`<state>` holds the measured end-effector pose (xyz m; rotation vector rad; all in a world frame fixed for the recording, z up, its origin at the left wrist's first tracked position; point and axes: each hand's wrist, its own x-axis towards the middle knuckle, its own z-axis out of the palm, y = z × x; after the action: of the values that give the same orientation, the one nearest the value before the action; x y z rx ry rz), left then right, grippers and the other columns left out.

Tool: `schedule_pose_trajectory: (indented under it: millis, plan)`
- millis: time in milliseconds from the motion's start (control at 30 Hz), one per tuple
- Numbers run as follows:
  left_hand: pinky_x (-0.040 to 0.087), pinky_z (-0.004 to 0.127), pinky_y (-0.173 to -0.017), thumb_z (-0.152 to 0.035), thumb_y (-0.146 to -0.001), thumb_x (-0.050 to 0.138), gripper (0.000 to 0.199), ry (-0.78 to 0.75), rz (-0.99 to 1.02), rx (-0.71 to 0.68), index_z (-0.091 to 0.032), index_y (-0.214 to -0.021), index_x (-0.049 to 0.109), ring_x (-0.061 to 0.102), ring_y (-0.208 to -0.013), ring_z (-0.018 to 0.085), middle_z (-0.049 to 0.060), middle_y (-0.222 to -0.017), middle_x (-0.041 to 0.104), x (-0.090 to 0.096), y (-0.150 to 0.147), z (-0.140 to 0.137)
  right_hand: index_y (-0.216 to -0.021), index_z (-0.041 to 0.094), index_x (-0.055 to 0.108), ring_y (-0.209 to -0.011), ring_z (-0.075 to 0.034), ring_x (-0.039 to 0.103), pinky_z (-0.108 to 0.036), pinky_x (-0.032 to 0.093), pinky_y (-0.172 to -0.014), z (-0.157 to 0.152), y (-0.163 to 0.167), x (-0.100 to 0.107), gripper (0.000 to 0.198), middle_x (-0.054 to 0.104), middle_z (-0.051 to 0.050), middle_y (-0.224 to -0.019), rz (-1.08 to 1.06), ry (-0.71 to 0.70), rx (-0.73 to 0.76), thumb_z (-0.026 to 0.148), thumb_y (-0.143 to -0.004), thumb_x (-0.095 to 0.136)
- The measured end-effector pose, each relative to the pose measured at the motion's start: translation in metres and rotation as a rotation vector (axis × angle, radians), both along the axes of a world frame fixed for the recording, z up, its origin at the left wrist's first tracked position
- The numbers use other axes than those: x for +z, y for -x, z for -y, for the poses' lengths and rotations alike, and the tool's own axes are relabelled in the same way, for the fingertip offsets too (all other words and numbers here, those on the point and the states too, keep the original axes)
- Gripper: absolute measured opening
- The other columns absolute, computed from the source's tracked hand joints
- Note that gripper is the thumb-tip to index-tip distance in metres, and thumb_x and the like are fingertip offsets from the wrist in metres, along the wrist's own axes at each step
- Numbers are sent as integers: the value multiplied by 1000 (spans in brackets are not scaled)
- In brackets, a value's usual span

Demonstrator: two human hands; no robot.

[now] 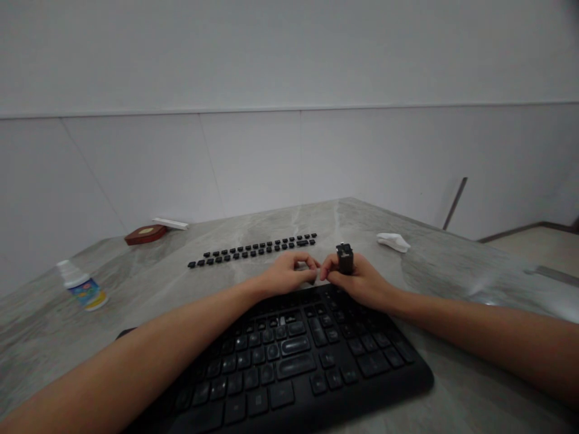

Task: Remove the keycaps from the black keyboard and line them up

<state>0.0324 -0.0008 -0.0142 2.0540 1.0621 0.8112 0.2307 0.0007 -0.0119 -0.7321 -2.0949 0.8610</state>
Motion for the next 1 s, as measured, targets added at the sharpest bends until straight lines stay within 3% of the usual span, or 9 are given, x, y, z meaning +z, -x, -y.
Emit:
schedule_pose_trajectory:
  millis: [233, 367, 433, 500, 533, 633, 833, 1000]
  plan:
    - [44, 26, -69, -29, -84, 56, 20, -75, -69, 86, -13, -79, 68, 57, -75, 15, 4, -81, 67, -4, -3, -4, -73, 17, 65, -61, -14, 50, -26, 39, -61, -5, 1, -5, 18, 56, 2, -63, 55, -13, -70, 18, -74, 47]
    - [41, 24, -63, -21, -78, 57, 14, -32, -93, 192, -12, -77, 67, 52, -67, 13, 2, -71, 61, -1, 11, -15, -76, 17, 67, -56, -13, 46, -26, 36, -56, -6, 0, -7, 20, 51, 3, -58, 98, 8, -82, 19, -74, 47]
    - [39, 23, -59, -17, -72, 60, 14, 44, -118, 85, -13, -81, 69, 50, -60, 12, 0, -66, 59, 5, 25, -19, -76, 16, 67, -56, -13, 46, -26, 36, -56, -6, -1, -7, 21, 50, 2, -58, 115, 13, -84, 18, -74, 47]
    - [40, 23, -59, -17, -69, 64, 28, 231, -156, -260, -15, -96, 71, 52, -62, 11, 0, -71, 61, 10, 38, -22, -76, 16, 67, -56, -13, 45, -26, 35, -55, -6, -1, -7, 20, 49, 3, -58, 119, 20, -83, 18, -74, 47]
    - [40, 22, -58, -17, -69, 65, 30, 267, -160, -359, -16, -99, 71, 53, -62, 11, 0, -71, 61, 13, 43, -23, -76, 16, 67, -55, -13, 45, -26, 35, -55, -6, -1, -7, 20, 49, 3, -57, 119, 26, -81, 19, -74, 47]
    - [38, 21, -56, -16, -70, 67, 26, 240, -264, -473, -17, -96, 73, 51, -61, 11, -1, -69, 59, 15, 49, -24, -78, 17, 68, -55, -13, 45, -26, 34, -54, -6, -1, -7, 20, 49, 3, -57, 116, 42, -71, 19, -75, 48]
    - [36, 19, -55, -18, -75, 66, 14, 144, -305, -404, -16, -88, 72, 47, -57, 8, -3, -63, 56, 6, 40, -22, -76, 16, 68, -60, -14, 50, -27, 38, -59, -5, -1, -5, 20, 56, 1, -62, 112, 24, -51, 16, -74, 48]
    - [41, 21, -62, -25, -81, 64, 13, -5, -279, -163, -15, -87, 69, 55, -67, 11, 1, -77, 64, 0, 32, -18, -79, 17, 68, -61, -15, 53, -28, 41, -61, -4, -2, -5, 20, 58, 1, -64, 101, -40, -92, 13, -77, 48]
